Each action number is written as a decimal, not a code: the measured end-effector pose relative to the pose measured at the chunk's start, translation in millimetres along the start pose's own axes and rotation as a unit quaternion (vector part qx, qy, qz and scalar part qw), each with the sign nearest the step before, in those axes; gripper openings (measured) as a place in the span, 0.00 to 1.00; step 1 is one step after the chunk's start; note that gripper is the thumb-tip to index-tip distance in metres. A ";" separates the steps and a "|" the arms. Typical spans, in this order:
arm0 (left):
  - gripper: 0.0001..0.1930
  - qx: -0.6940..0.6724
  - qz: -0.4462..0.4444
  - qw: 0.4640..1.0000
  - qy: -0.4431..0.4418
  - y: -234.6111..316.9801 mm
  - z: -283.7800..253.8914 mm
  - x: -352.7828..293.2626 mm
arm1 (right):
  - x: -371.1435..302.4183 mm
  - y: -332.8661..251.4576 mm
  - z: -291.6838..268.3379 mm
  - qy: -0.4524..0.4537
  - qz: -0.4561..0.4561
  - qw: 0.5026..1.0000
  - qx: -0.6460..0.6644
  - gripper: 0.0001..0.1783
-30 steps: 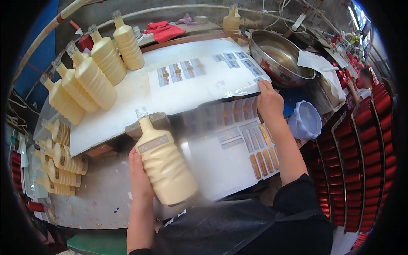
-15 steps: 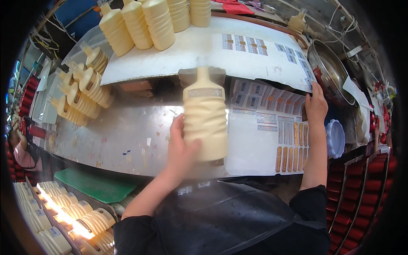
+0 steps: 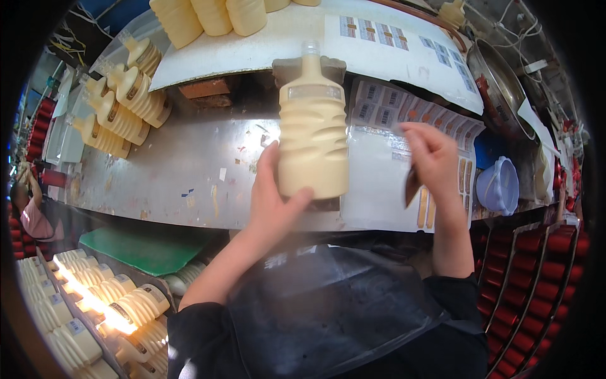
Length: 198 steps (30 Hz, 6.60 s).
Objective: The person repeatedly picks up cream-colored plastic bottles, applies rectangular labels to their sides, smooths them with a small tool, and places the bottles back on the table. The process is repeated for multiple bottles in a continuous loop.
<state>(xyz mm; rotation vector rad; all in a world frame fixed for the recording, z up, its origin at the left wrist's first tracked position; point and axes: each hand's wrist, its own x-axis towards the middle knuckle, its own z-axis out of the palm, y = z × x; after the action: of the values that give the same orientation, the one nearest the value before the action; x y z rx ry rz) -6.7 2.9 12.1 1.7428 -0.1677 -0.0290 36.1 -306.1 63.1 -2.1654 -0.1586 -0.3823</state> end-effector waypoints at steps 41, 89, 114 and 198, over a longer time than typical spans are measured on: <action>0.40 -0.041 0.009 0.996 0.072 -7.2 23.0 4.3 | -52.8 -47.9 91.7 -0.102 0.209 0.966 0.110 0.33; 0.33 -0.104 0.025 0.992 0.072 -22.7 14.3 5.5 | -53.4 -88.8 72.6 -0.052 -0.357 0.931 -0.053 0.21; 0.17 -0.226 -0.057 0.966 0.110 -10.4 8.9 14.6 | -60.9 -111.2 80.0 -0.055 -0.362 0.910 -0.194 0.16; 0.44 0.264 0.235 0.930 0.098 -13.7 5.4 10.2 | -185.3 28.1 -35.3 0.013 0.098 0.926 -0.364 0.15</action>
<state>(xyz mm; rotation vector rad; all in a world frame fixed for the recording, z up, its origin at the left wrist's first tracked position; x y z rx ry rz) 4.1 -1.4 -1.6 2.1804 -0.4767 0.5886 -139.3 -346.1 -0.4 -2.8730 0.2599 -0.3927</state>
